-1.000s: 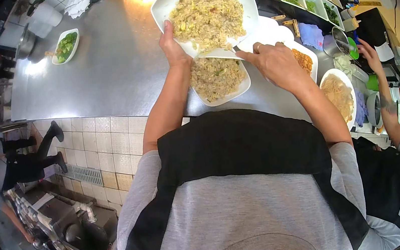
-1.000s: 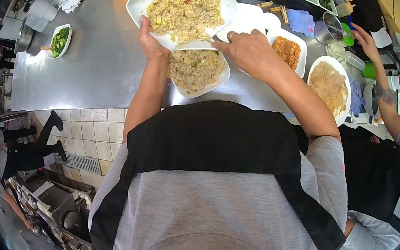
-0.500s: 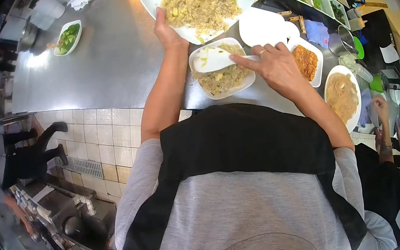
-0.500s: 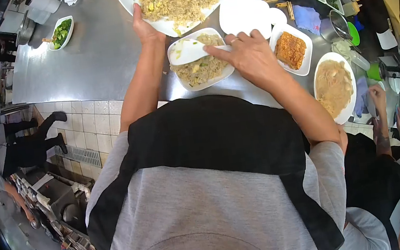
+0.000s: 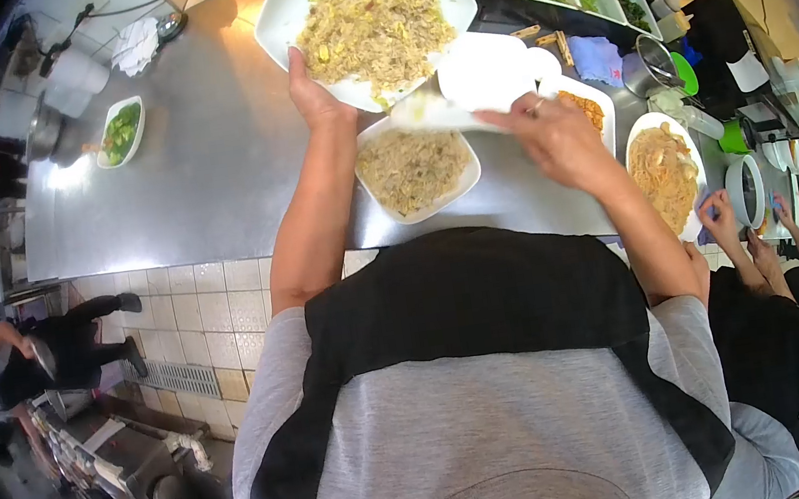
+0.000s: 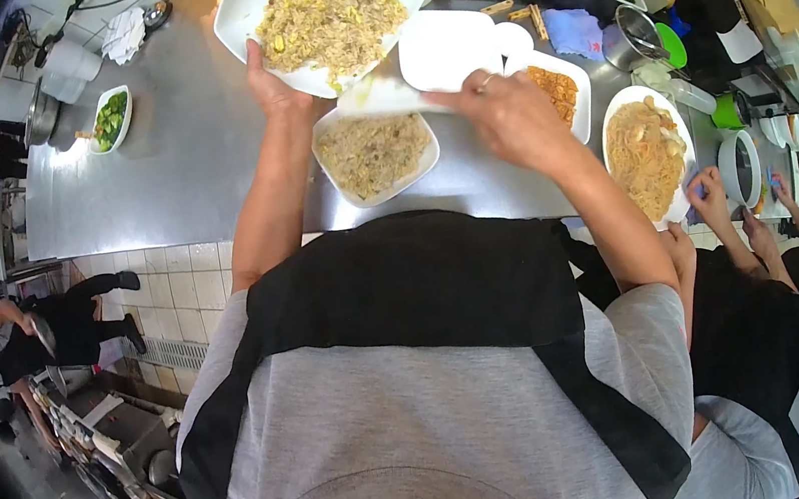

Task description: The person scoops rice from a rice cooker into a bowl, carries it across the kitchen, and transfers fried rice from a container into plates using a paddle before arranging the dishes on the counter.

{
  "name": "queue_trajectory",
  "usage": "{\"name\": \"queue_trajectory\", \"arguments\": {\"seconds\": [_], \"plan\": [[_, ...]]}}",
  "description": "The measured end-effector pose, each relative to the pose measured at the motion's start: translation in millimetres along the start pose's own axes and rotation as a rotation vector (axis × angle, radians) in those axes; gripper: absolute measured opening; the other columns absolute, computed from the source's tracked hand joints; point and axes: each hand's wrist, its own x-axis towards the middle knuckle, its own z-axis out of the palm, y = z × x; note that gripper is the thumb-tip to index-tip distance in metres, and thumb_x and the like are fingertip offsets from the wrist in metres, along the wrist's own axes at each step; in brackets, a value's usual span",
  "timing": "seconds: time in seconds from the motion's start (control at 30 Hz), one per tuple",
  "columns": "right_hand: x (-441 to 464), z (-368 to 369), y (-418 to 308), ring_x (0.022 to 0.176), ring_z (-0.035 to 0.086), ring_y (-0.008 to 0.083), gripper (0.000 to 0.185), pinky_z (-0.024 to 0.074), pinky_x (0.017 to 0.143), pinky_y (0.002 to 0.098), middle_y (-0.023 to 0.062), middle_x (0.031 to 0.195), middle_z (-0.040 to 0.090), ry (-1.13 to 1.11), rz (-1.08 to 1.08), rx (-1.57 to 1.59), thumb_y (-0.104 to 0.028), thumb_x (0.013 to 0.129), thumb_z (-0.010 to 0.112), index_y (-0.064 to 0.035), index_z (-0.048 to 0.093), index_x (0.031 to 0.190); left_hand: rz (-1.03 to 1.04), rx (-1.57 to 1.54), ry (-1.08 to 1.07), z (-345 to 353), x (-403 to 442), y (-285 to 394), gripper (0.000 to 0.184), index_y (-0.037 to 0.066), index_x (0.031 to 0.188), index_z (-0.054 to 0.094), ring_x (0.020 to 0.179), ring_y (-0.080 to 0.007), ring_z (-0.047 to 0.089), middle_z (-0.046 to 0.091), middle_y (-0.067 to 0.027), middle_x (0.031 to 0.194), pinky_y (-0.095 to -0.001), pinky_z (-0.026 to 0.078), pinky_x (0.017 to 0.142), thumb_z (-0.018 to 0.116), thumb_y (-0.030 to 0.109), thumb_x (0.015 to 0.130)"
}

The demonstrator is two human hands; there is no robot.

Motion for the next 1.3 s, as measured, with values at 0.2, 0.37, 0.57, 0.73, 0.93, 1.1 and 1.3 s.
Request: {"name": "queue_trajectory", "arguments": {"seconds": [0.2,0.37,0.57,0.73,0.93,1.1,1.3], "plan": [[29.4,-25.3,41.6,0.066,0.057,0.0312,0.045,0.0462,0.06,0.0404,0.0108,0.086,0.056,0.273,0.087,-0.031,-0.007,0.083,0.057,-0.0268,0.057,0.124,-0.276,-0.094,-0.114,34.3,-1.5,-38.1,0.054,0.005,0.132,0.04,0.114,-0.0371,0.05,0.048,-0.0189,0.128,-0.052,0.041,0.095,0.037,0.044,0.094],[67.1,-23.2,45.3,0.066,0.06,0.0305,0.041,0.0473,0.056,0.0388,0.0114,0.085,0.06,0.149,0.132,-0.238,-0.011,0.084,0.054,-0.0259,0.058,0.122,-0.249,-0.01,-0.167,42.1,12.8,-77.9,0.049,0.0,0.126,0.043,0.107,-0.0325,0.055,0.053,-0.019,0.119,-0.0443,0.046,0.09,0.041,0.037,0.094],[64.1,-20.8,62.9,0.076,0.063,0.0225,0.048,0.0423,0.065,0.0369,0.0095,0.085,0.061,-0.024,0.11,-0.416,-0.004,0.081,0.049,-0.0277,0.059,0.122,-0.079,0.061,-0.119,51.3,25.0,-96.9,0.041,-0.005,0.12,0.049,0.097,-0.026,0.06,0.058,-0.0154,0.111,-0.0379,0.048,0.083,0.05,0.025,0.093],[53.5,-10.0,76.2,0.075,0.062,0.0199,0.047,0.0395,0.066,0.0353,0.0065,0.085,0.059,0.015,0.049,-0.479,-0.003,0.081,0.049,-0.0282,0.06,0.12,-0.019,0.069,-0.11,50.1,37.3,-105.5,0.038,-0.005,0.118,0.052,0.093,-0.024,0.061,0.06,-0.0144,0.108,-0.0356,0.049,0.079,0.051,0.023,0.092],[41.6,-10.9,80.2,0.076,0.061,0.0191,0.045,0.0393,0.067,0.0359,0.0044,0.083,0.057,0.043,0.004,-0.549,-0.004,0.08,0.051,-0.0273,0.061,0.118,0.044,0.164,-0.056,58.9,36.2,-107.3,0.033,-0.005,0.112,0.055,0.086,-0.0224,0.062,0.062,-0.0131,0.101,-0.0332,0.05,0.075,0.052,0.021,0.092],[25.7,-18.3,78.1,0.08,0.06,0.0188,0.045,0.0395,0.067,0.0365,0.0044,0.085,0.057,-0.01,0.051,-0.58,-0.005,0.079,0.052,-0.0275,0.062,0.117,0.062,0.119,-0.092,60.4,38.3,-109.2,0.031,-0.006,0.11,0.055,0.084,-0.0224,0.063,0.062,-0.0131,0.099,-0.0328,0.052,0.073,0.053,0.019,0.092],[6.0,-26.5,85.7,0.081,0.06,0.02,0.047,0.0401,0.067,0.0375,0.0052,0.087,0.058,0.024,0.072,-0.548,-0.003,0.078,0.052,-0.029,0.062,0.117,0.046,0.076,-0.132,56.5,48.2,-109.2,0.032,-0.006,0.112,0.053,0.086,-0.0245,0.063,0.061,-0.0148,0.101,-0.0349,0.053,0.075,0.051,0.018,0.092]]}}
